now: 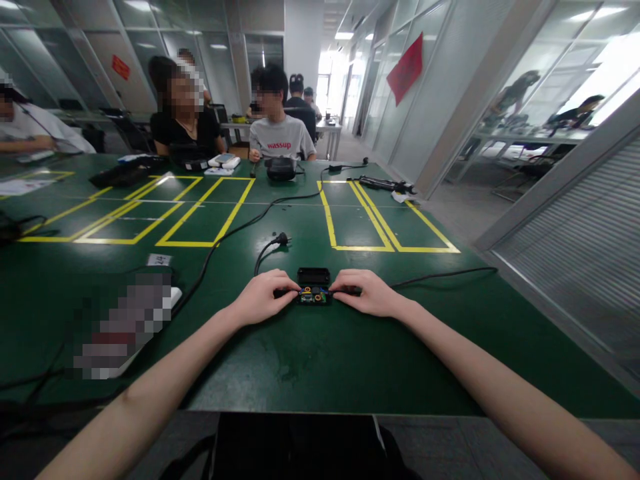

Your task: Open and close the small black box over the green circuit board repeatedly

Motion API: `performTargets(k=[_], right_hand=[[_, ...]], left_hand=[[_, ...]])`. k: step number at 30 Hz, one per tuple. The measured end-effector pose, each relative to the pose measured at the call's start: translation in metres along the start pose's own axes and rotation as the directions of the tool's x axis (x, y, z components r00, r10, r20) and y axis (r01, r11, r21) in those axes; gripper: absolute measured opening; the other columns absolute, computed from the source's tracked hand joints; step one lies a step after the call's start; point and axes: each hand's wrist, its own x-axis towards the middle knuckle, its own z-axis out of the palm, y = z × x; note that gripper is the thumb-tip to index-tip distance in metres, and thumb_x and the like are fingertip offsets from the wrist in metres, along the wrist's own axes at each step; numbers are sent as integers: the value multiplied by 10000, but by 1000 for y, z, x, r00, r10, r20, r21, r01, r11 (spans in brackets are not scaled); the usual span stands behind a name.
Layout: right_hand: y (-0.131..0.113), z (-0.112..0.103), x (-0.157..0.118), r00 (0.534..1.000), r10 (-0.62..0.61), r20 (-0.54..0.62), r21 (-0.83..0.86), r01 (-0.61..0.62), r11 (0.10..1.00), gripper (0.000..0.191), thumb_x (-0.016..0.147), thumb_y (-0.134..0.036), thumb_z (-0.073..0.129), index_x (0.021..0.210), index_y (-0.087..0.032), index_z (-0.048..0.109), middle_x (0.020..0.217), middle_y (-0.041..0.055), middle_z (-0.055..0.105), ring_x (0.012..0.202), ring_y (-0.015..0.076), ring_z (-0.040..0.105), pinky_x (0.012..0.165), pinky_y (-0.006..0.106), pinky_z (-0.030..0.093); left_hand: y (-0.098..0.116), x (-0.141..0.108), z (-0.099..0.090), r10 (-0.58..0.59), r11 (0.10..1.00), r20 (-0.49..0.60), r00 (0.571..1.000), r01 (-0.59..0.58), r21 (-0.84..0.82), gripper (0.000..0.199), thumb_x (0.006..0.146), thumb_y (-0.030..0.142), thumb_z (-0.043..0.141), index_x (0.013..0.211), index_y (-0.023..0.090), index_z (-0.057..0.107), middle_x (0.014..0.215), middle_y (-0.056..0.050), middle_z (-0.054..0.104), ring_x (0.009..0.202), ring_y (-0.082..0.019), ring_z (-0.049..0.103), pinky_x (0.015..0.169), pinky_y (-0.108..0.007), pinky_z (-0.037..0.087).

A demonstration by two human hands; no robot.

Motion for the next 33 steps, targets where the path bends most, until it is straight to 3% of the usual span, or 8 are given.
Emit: performTargets(k=[7, 10, 12, 14, 18, 23, 28, 33], right_hand=[[-6, 3, 4, 980, -193, 45, -303, 197, 932, 203, 985, -181, 531, 873, -179, 700, 837, 80, 700, 780, 206, 617, 736, 342, 451], [-6, 6, 6, 978, -210, 10, -253, 205, 945, 210, 969, -187, 552, 794, -190, 669, 831, 67, 698, 784, 198, 609, 749, 340, 433], [-3, 9, 7, 985, -141, -96, -173, 123, 977, 215, 963, -221, 579, 770, -195, 668, 854, 59, 703, 808, 191, 624, 782, 338, 442], [3, 13, 8, 975, 29, -219, -119, -56, 991, 173, 955, -263, 608, 831, -197, 708, 866, 53, 695, 794, 186, 624, 788, 338, 456], [12, 21, 14, 894, 353, -277, -38, -377, 925, 230, 912, -346, 677, 1044, -178, 763, 910, 64, 677, 762, 187, 600, 723, 335, 483], [12, 25, 18, 887, 424, -181, 224, -382, 896, 195, 841, -323, 729, 964, -174, 756, 883, 44, 711, 773, 171, 639, 710, 312, 524], [8, 28, 21, 841, 518, -158, 520, -375, 767, 202, 783, -282, 761, 949, -171, 732, 891, 56, 763, 815, 183, 715, 755, 317, 583], [10, 32, 21, 822, 541, -178, 599, -346, 722, 223, 752, -277, 794, 943, -172, 746, 897, 66, 776, 832, 193, 742, 830, 350, 616]], left_hand=[[-1, 0, 4, 83, 992, 25, 996, -85, 95, 214, 980, 213, 553, 975, 207, 767, 986, -58, 738, 905, -193, 678, 813, -302, 527], [0, 0, 5, 46, 999, -12, 999, -46, 25, 188, 952, 204, 574, 924, 204, 760, 985, -54, 729, 898, -187, 686, 818, -295, 533], [0, 2, 6, -1, 998, -44, 999, -2, -60, 182, 942, 222, 590, 895, 197, 765, 955, -53, 730, 880, -186, 691, 816, -296, 538], [-3, 4, 6, -81, 992, -96, 992, 71, -104, 194, 942, 254, 595, 924, 190, 777, 937, -57, 737, 864, -194, 691, 808, -310, 543], [-9, 11, 11, -227, 974, -219, 949, 224, -36, 214, 907, 289, 637, 1000, 185, 799, 972, -80, 752, 971, -252, 689, 885, -378, 550], [-11, 15, 17, -300, 949, -175, 938, 275, -151, 179, 875, 301, 663, 904, 198, 807, 934, -64, 783, 919, -242, 714, 877, -366, 565], [-11, 15, 16, -400, 868, -154, 904, 320, -379, 173, 819, 328, 700, 848, 182, 787, 845, -51, 800, 799, -221, 739, 793, -324, 580], [-8, 15, 14, -407, 865, -175, 896, 317, -390, 203, 800, 356, 697, 837, 179, 790, 834, -56, 801, 785, -223, 734, 779, -327, 570]])
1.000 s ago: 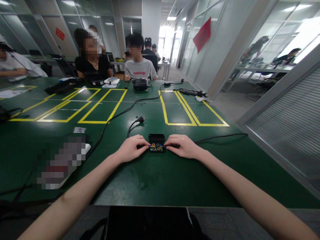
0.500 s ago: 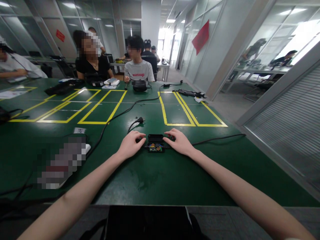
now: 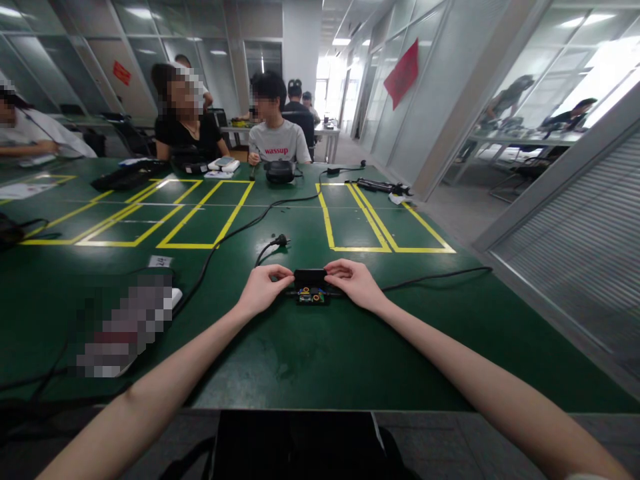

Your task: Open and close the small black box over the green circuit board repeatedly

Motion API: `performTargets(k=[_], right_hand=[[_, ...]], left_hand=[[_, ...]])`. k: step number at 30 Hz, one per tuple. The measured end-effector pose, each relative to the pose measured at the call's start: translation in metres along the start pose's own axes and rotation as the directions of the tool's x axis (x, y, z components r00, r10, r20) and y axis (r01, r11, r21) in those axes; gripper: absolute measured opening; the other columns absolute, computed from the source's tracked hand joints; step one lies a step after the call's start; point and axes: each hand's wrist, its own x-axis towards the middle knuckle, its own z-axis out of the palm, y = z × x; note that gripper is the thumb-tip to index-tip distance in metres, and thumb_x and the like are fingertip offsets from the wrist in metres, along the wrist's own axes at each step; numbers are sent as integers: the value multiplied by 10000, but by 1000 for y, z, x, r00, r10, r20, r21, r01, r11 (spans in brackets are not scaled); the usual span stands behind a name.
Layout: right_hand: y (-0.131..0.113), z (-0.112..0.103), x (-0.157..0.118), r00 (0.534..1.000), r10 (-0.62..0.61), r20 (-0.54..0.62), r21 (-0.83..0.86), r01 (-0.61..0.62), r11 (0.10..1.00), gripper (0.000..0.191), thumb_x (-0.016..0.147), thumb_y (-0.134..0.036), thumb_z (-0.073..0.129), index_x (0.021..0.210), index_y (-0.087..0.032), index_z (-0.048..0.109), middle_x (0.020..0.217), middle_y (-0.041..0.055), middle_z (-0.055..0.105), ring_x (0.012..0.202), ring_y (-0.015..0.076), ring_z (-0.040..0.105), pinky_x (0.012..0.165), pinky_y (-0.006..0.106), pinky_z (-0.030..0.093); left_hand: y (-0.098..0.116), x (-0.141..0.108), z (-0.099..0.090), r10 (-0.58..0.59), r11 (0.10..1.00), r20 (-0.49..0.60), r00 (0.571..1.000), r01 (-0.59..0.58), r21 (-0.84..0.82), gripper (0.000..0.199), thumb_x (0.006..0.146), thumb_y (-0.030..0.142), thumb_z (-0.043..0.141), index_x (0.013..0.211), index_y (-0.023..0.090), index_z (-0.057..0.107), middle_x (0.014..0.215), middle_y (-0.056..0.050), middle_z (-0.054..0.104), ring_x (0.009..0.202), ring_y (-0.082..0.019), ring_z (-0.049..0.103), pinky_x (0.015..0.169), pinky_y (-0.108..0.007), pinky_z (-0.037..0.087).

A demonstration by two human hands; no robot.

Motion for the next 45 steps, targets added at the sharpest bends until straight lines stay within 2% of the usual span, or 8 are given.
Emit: performTargets(k=[7, 16, 22, 28, 35, 38, 42, 45], right_hand=[[-1, -2, -2, 1000, 6, 3, 10, -6, 1000, 311, 758, -276, 792, 1047, -164, 774, 930, 74, 786, 853, 194, 751, 844, 350, 624], [-4, -3, -4, 1000, -9, -9, -12, 9, 1000, 295, 775, -313, 794, 1031, -169, 782, 939, 78, 794, 852, 204, 752, 844, 370, 624], [-6, -4, -5, 1000, 3, 25, 0, -3, 1000, 324, 748, -354, 805, 1011, -169, 769, 948, 74, 785, 775, 185, 740, 740, 326, 621], [-13, -5, -11, 993, 35, 112, -21, -33, 999, 326, 801, -428, 757, 1002, -172, 753, 774, 35, 736, 710, 186, 710, 672, 312, 583], [-26, -9, -17, 959, -205, 196, -113, 230, 967, 232, 855, -421, 737, 892, -195, 768, 1004, 71, 719, 834, 182, 702, 767, 333, 595], [-28, -9, -17, 943, -243, 228, -156, 282, 947, 211, 882, -406, 718, 879, -204, 780, 992, 71, 718, 821, 178, 697, 760, 330, 595], [-26, -10, -17, 932, -270, 242, -211, 322, 923, 228, 912, -411, 696, 838, -212, 779, 963, 72, 719, 839, 189, 691, 756, 330, 586], [-24, -9, -17, 929, -250, 271, -269, 323, 907, 227, 895, -409, 726, 989, -209, 781, 1032, 80, 714, 864, 197, 686, 796, 356, 585]], left_hand=[[3, -1, -1, 28, 999, 6, 1000, -28, 19, 217, 800, 371, 687, 830, 180, 785, 825, -52, 797, 771, -216, 721, 765, -321, 552], [7, -3, -3, 73, 995, 10, 997, -74, 60, 201, 834, 359, 668, 862, 192, 776, 860, -41, 800, 805, -212, 714, 748, -315, 534], [7, -3, -4, 81, 993, 23, 996, -83, 81, 195, 834, 348, 660, 863, 191, 772, 843, -35, 794, 787, -201, 701, 728, -305, 519], [13, -5, -6, 83, 993, 53, 995, -87, 80, 180, 812, 297, 613, 827, 190, 758, 820, -30, 780, 812, -209, 704, 772, -311, 518], [20, -10, -9, 79, 993, 73, 994, -85, 83, 252, 849, 390, 637, 748, 186, 744, 766, -25, 761, 758, -203, 689, 751, -301, 527], [21, -12, -8, 100, 990, 77, 992, -107, 94, 232, 834, 399, 675, 763, 190, 744, 781, -24, 760, 761, -201, 682, 760, -304, 528], [19, -13, -6, 118, 989, 141, 983, -129, 70, 211, 839, 392, 702, 819, 184, 733, 784, -21, 735, 745, -184, 666, 743, -298, 529], [16, -13, -6, 170, 978, 177, 969, -188, 90, 194, 861, 364, 696, 939, 192, 739, 876, -33, 736, 822, -192, 672, 802, -315, 539]])
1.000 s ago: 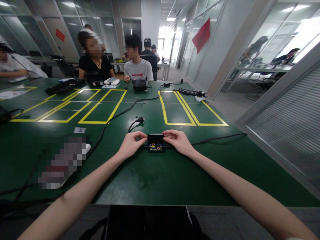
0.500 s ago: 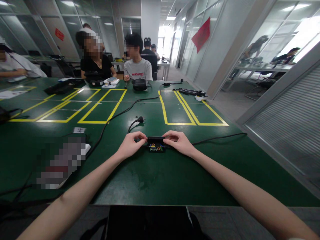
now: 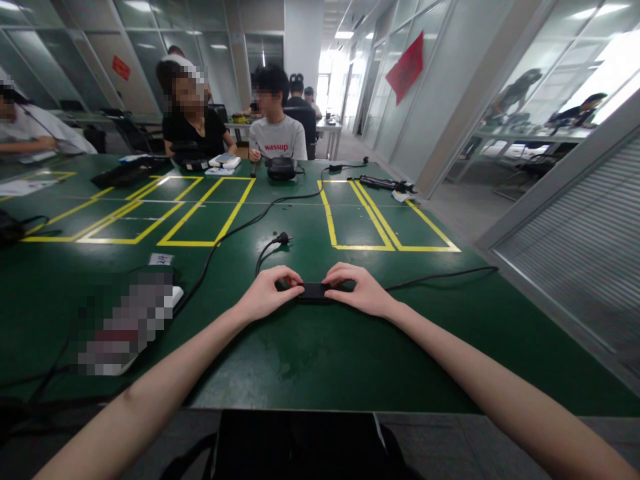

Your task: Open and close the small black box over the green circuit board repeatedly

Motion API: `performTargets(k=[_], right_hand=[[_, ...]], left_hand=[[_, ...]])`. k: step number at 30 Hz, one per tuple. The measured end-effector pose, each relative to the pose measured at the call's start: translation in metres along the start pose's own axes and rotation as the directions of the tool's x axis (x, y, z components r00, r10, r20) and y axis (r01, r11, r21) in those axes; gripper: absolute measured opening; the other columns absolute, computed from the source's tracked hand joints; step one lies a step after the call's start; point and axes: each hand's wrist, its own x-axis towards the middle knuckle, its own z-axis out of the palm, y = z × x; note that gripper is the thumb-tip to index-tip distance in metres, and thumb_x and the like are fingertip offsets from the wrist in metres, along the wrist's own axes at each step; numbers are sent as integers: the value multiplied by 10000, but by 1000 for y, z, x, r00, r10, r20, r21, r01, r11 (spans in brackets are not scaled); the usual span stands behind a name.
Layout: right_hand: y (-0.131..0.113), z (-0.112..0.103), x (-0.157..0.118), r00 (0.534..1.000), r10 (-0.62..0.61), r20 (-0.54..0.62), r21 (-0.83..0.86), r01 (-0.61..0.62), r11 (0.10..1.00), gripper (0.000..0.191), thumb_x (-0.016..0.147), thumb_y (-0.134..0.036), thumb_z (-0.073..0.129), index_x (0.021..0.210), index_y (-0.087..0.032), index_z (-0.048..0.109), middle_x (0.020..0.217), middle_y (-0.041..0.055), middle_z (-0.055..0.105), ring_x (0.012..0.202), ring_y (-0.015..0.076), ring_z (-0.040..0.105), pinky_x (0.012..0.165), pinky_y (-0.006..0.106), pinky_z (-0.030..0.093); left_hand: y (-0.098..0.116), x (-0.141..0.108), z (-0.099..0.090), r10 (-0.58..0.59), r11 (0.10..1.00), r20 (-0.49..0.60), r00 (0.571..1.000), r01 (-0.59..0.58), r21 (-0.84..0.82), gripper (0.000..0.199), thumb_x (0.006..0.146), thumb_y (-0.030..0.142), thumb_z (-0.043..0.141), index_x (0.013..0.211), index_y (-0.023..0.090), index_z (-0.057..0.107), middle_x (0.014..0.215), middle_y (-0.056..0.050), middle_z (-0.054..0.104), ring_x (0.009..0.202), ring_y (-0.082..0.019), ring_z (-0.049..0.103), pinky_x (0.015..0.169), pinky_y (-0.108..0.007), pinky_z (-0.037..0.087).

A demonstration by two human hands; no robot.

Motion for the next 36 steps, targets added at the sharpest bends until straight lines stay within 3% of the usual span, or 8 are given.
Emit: performTargets(k=[4, 7, 11, 18, 21, 24, 31, 36], right_hand=[[-1, -1, 1, 996, 27, 84, -109, -18, 994, 218, 908, -369, 721, 1033, -196, 761, 1105, 101, 704, 1012, 235, 671, 934, 407, 547], [-3, -2, 0, 991, 14, 134, -106, 0, 994, 178, 909, -352, 721, 982, -190, 732, 1072, 96, 706, 990, 231, 670, 900, 381, 544], [-9, -3, -3, 988, -81, 133, -90, 93, 992, 204, 870, -323, 760, 1010, -197, 682, 1084, 83, 694, 968, 217, 672, 857, 351, 541], [-13, -2, -7, 975, -57, 216, -221, 105, 970, 256, 870, -342, 722, 1072, -211, 636, 874, 19, 679, 743, 177, 617, 687, 286, 461], [-15, 1, -6, 971, -36, 238, -341, 118, 933, 169, 966, -378, 621, 958, -212, 652, 801, 20, 676, 696, 174, 610, 652, 281, 396], [-16, 7, -3, 972, -32, 231, -451, 136, 882, 285, 1008, -426, 580, 827, -212, 629, 756, 30, 678, 673, 178, 615, 623, 283, 333], [-15, 18, -1, 987, -39, 157, -619, 129, 775, 447, 1076, -440, 440, 768, -199, 656, 732, 64, 698, 677, 181, 620, 634, 305, 322], [-16, 17, -1, 994, -22, 106, -590, 81, 804, 528, 1089, -440, 361, 744, -194, 677, 718, 76, 699, 668, 182, 621, 645, 307, 327]], left_hand=[[-2, -1, 3, 97, 979, 78, 992, -109, 175, 231, 947, 360, 616, 1064, 198, 732, 1004, -75, 721, 958, -226, 658, 884, -361, 525], [2, -1, 9, 122, 922, 125, 985, -159, 352, 286, 973, 443, 594, 1006, 188, 721, 1040, -98, 707, 990, -258, 642, 897, -391, 505], [8, 0, 16, 79, 867, 163, 983, -148, 476, 411, 940, 605, 616, 898, 199, 664, 865, -62, 695, 832, -243, 650, 812, -351, 485], [11, -3, 16, 159, 838, 216, 963, -247, 486, 488, 922, 668, 621, 755, 210, 590, 714, -25, 626, 712, -214, 612, 658, -301, 389], [11, -3, 16, 202, 832, 221, 954, -286, 475, 486, 918, 647, 649, 730, 207, 568, 701, -18, 611, 708, -209, 591, 638, -300, 353], [12, -4, 17, 212, 825, 237, 948, -304, 477, 481, 916, 637, 662, 731, 205, 560, 710, -18, 613, 723, -210, 591, 648, -300, 353], [22, -9, 23, 204, 820, 213, 956, -286, 496, 364, 934, 555, 666, 959, 195, 620, 939, -68, 704, 865, -248, 653, 759, -343, 452], [26, -9, 33, 250, 769, 219, 943, -331, 546, 559, 841, 578, 770, 1150, 142, 606, 1038, -114, 705, 952, -307, 665, 811, -406, 489]])
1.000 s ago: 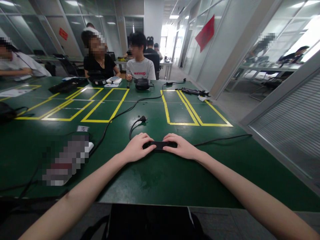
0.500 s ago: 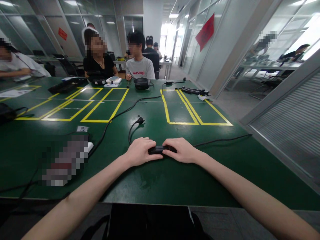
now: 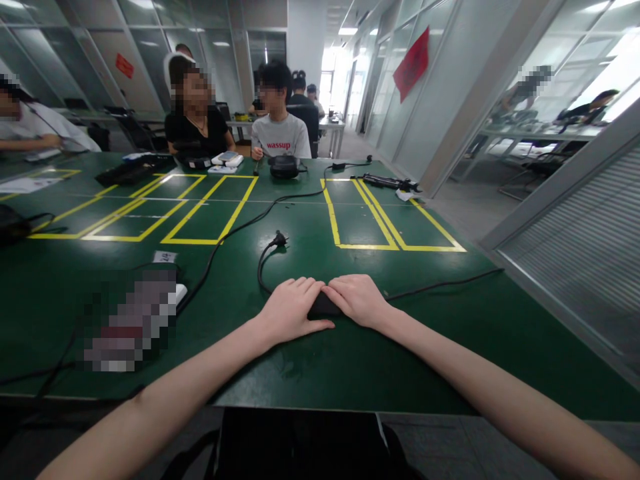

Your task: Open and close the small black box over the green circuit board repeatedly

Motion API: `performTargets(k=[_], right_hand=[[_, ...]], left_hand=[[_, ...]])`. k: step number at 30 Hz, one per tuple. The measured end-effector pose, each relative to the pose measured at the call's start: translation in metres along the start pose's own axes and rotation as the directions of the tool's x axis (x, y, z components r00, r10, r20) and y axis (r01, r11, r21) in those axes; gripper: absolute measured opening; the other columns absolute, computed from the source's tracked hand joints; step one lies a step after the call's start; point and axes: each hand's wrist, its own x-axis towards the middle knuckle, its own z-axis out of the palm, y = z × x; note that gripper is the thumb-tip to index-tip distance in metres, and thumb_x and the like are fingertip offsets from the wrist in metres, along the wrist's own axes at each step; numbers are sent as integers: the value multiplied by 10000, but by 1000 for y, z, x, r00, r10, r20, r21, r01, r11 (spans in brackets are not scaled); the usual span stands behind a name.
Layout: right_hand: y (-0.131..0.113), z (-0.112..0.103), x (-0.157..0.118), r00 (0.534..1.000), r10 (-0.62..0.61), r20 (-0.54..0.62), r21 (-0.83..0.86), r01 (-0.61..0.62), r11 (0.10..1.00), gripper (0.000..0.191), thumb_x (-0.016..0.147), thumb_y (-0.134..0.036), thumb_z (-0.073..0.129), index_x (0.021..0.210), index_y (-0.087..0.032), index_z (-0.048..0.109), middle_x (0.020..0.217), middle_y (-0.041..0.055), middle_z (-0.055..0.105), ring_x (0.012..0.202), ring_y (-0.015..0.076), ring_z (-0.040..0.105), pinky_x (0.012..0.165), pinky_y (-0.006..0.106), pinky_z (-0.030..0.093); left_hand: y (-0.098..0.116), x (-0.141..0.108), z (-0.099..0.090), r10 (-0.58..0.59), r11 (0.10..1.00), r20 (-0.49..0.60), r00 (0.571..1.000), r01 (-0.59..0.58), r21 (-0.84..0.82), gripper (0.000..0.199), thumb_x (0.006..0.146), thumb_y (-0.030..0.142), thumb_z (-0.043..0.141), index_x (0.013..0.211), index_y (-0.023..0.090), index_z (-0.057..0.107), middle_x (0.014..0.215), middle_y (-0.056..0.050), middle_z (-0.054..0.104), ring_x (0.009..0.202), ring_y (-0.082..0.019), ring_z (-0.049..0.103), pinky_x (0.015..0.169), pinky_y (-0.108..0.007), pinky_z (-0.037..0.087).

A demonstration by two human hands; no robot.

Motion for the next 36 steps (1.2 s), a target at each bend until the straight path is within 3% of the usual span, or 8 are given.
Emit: performTargets(k=[6, 14, 18, 20, 22, 28, 33, 36], right_hand=[[0, -3, 4, 979, 171, 113, 17, -174, 985, 709, 1107, -445, 158, 674, -180, 654, 645, 82, 664, 606, 174, 581, 619, 318, 298], [-1, -6, 4, 938, 243, 246, 192, -293, 937, 700, 1098, -516, 172, 612, -196, 560, 627, 59, 625, 594, 174, 568, 598, 294, 355], [3, -14, -2, 997, -2, 82, 214, -15, 977, 409, 1001, -557, 518, 1027, -181, 678, 935, 79, 746, 796, 207, 684, 700, 292, 462], [8, -17, -5, 982, -188, 32, 150, 181, 972, 444, 941, -531, 640, 1196, -168, 638, 1056, 108, 749, 884, 230, 714, 740, 307, 504], [12, -17, -7, 953, -303, 12, 50, 302, 952, 390, 990, -453, 595, 1245, -159, 627, 1092, 128, 752, 913, 237, 731, 754, 319, 528], [15, -14, -10, 947, -304, -108, -70, 298, 952, 324, 1040, -392, 528, 1218, -158, 667, 1100, 149, 777, 912, 254, 756, 772, 346, 566], [13, -22, -11, 979, -170, -112, 243, 193, 951, 360, 959, -444, 655, 1204, -180, 670, 1062, 123, 775, 916, 245, 747, 804, 348, 573], [15, -26, -10, 992, -67, 110, 636, -18, 771, 434, 909, -503, 705, 1203, -195, 622, 1051, 86, 750, 778, 182, 732, 707, 305, 578]], left_hand=[[1, 0, -3, 56, 974, -42, 998, -45, 223, 386, 941, 227, 650, 1302, 143, 542, 1127, -132, 699, 1045, -295, 647, 850, -411, 473], [2, 0, 1, 92, 959, 46, 995, -101, 266, 221, 936, 267, 657, 1106, 133, 610, 967, -118, 708, 947, -288, 650, 829, -411, 455], [-5, 0, 2, 45, 975, 58, 997, -57, 215, 243, 911, 294, 695, 1075, 126, 631, 973, -117, 723, 930, -283, 661, 838, -408, 457], [-9, 0, 2, 23, 984, 45, 999, -30, 174, 253, 924, 323, 688, 1072, 124, 640, 975, -116, 731, 912, -276, 671, 834, -404, 459], [-12, 0, 1, 18, 991, 17, 1000, -20, 132, 268, 957, 364, 655, 1086, 129, 648, 961, -110, 740, 884, -266, 680, 822, -398, 462], [-22, -2, -3, 43, 998, -148, 988, -36, 54, 387, 990, 436, 621, 1240, 141, 640, 970, -101, 751, 862, -239, 685, 798, -366, 470], [-24, -3, -6, 100, 994, -184, 978, -92, 53, 312, 1014, 417, 581, 1148, 154, 680, 950, -96, 741, 869, -233, 659, 800, -366, 453], [-22, -3, -7, 158, 986, -139, 977, -148, 82, 290, 1015, 409, 579, 1068, 149, 694, 908, -93, 737, 842, -229, 639, 789, -372, 434]])
